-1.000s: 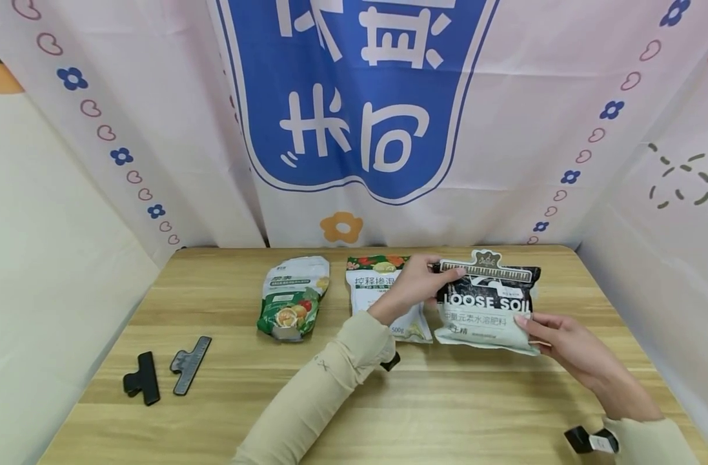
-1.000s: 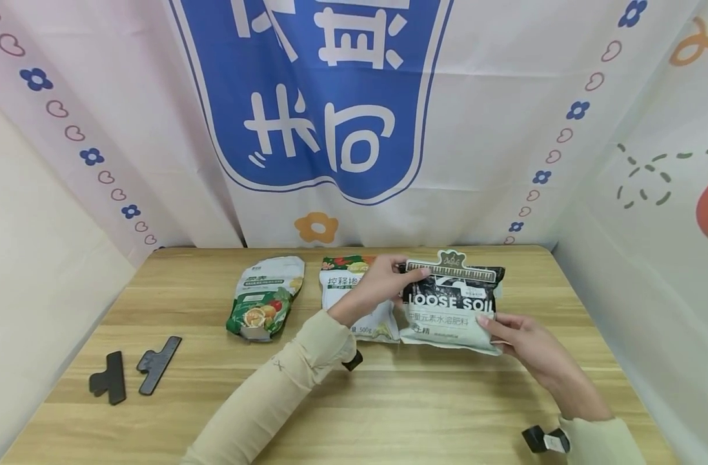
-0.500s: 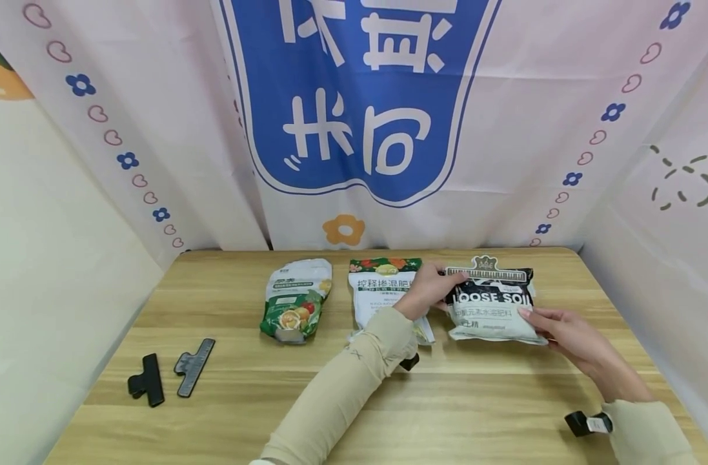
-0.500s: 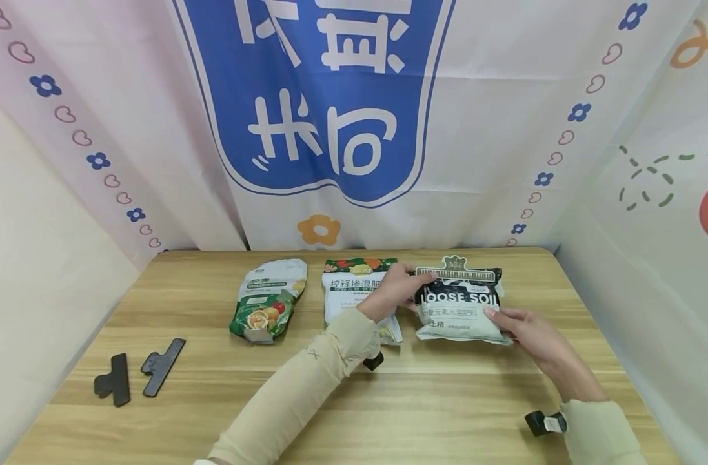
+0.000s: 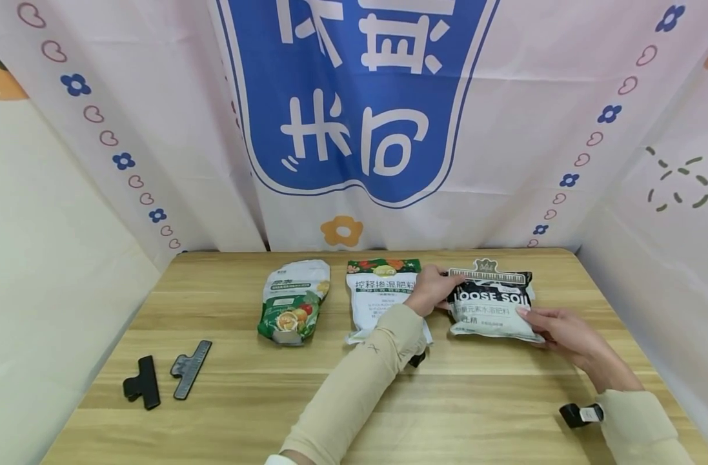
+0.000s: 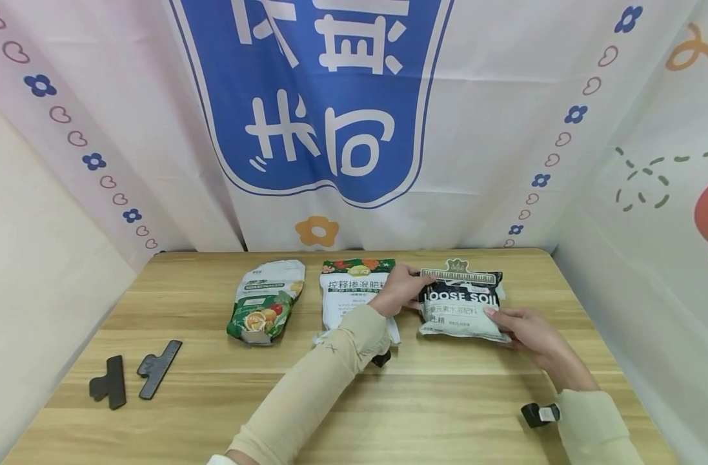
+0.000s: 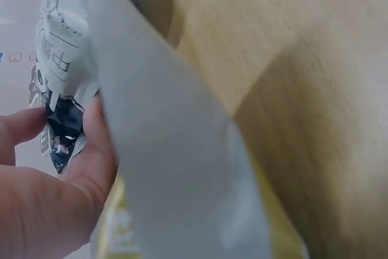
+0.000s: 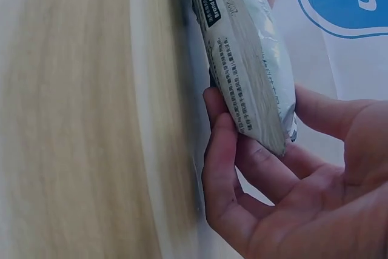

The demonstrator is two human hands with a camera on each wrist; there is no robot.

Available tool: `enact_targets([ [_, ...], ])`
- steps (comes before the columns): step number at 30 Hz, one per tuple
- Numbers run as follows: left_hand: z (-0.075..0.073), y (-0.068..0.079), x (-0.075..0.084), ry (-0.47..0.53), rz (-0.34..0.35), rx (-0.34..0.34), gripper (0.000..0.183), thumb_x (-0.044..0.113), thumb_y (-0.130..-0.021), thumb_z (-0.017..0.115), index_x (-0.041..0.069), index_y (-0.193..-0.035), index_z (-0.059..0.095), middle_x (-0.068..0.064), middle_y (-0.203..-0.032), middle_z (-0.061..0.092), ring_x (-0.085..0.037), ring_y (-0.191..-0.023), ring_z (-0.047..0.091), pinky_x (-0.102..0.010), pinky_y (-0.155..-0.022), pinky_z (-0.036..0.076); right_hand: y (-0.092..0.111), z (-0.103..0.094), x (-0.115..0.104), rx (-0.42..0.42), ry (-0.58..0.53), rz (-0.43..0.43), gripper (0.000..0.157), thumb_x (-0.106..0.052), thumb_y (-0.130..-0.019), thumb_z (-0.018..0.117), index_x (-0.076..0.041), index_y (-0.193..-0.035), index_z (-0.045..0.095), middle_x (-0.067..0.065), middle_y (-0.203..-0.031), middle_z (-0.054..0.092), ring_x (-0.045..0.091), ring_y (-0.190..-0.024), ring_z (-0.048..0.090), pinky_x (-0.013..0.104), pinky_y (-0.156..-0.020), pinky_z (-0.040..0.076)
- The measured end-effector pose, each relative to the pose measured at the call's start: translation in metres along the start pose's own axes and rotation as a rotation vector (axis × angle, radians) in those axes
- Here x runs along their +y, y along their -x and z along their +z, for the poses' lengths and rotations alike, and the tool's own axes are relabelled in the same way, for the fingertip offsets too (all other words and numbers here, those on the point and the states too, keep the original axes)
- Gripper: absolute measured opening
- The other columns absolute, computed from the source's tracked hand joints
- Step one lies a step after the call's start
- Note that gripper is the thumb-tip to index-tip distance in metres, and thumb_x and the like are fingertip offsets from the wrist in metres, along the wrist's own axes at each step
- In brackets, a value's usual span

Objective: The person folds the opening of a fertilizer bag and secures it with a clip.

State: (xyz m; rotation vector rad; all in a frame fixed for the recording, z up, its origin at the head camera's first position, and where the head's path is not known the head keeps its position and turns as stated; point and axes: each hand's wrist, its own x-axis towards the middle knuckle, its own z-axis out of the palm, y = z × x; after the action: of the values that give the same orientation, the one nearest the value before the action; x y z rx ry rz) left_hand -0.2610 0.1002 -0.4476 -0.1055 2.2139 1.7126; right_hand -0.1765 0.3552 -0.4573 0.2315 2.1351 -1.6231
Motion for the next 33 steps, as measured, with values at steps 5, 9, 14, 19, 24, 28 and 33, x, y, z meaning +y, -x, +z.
enact_targets([
  [5, 0.002, -0.001, -0.002, -0.015, -0.014, 0.005, 0.039, 0.023, -0.098, 0.076, 0.004, -0.131, 0.067, -0.009, -0.105, 0.071, -0.015, -0.052, 0.058, -0.047, -0.071, 0.065, -0.001, -0.002, 0.001, 0.009, 0.033, 0.019, 0.059, -0.039, -0.110, 0.056, 0.010, -0.142, 0.056, -0.012, -0.103, 0.068, 0.000, -0.093, 0.065, 0.026, -0.085, 0.061],
  [9, 0.004, -0.002, -0.004, -0.047, -0.013, -0.005, 0.017, 0.020, -0.097, 0.077, 0.007, -0.095, 0.066, -0.004, -0.085, 0.062, -0.016, -0.058, 0.058, -0.047, -0.071, 0.065, -0.003, -0.001, 0.000, 0.036, 0.070, 0.039, 0.047, -0.042, -0.108, 0.058, 0.001, -0.124, 0.069, -0.010, -0.098, 0.063, 0.001, -0.089, 0.061, 0.025, -0.083, 0.061],
  [14, 0.004, -0.004, -0.004, -0.066, -0.022, -0.024, 0.036, 0.020, -0.094, 0.081, 0.015, -0.081, 0.048, -0.002, -0.081, 0.053, -0.015, -0.067, 0.058, -0.043, -0.074, 0.065, -0.007, 0.001, -0.004, 0.058, 0.116, 0.057, 0.039, -0.045, -0.107, 0.059, -0.016, -0.080, 0.059, -0.007, -0.078, 0.045, 0.006, -0.076, 0.047, 0.025, -0.078, 0.061],
  [19, 0.006, -0.005, 0.002, -0.177, -0.023, -0.040, 0.038, 0.026, -0.090, 0.086, 0.014, -0.078, 0.052, 0.001, -0.073, 0.047, -0.014, -0.059, 0.051, -0.036, -0.064, 0.058, -0.008, 0.001, -0.006, 0.065, 0.128, 0.033, 0.042, -0.044, -0.108, 0.058, -0.019, -0.075, 0.052, -0.007, -0.072, 0.041, 0.006, -0.070, 0.043, 0.026, -0.074, 0.061],
  [24, 0.011, -0.007, 0.005, -0.314, -0.024, -0.039, 0.059, 0.032, -0.091, 0.084, 0.019, -0.056, 0.039, 0.005, -0.052, 0.033, -0.015, -0.045, 0.038, -0.032, -0.049, 0.036, -0.009, 0.001, -0.005, 0.081, 0.147, 0.039, 0.040, -0.044, -0.108, 0.058, -0.015, -0.080, 0.056, -0.007, -0.074, 0.042, 0.006, -0.070, 0.047, 0.025, -0.071, 0.060],
  [28, 0.016, -0.003, 0.005, -0.399, -0.001, -0.016, 0.063, 0.036, -0.095, 0.080, 0.019, -0.053, 0.035, 0.005, -0.049, 0.028, -0.015, -0.043, 0.036, -0.031, -0.045, 0.032, -0.007, 0.004, -0.004, 0.108, 0.171, 0.038, 0.041, -0.046, -0.107, 0.058, -0.007, -0.096, 0.063, -0.005, -0.080, 0.042, 0.006, -0.071, 0.050, 0.025, -0.067, 0.059],
  [33, 0.018, 0.008, 0.012, -0.618, 0.055, 0.040, 0.061, 0.044, -0.099, 0.072, 0.015, -0.054, 0.043, 0.002, -0.060, 0.044, -0.019, -0.078, 0.056, -0.033, -0.077, 0.045, -0.003, 0.007, -0.005, 0.141, 0.246, 0.031, 0.055, -0.052, -0.106, 0.058, 0.002, -0.119, 0.065, -0.003, -0.085, 0.045, 0.006, -0.069, 0.051, 0.026, -0.065, 0.058],
])
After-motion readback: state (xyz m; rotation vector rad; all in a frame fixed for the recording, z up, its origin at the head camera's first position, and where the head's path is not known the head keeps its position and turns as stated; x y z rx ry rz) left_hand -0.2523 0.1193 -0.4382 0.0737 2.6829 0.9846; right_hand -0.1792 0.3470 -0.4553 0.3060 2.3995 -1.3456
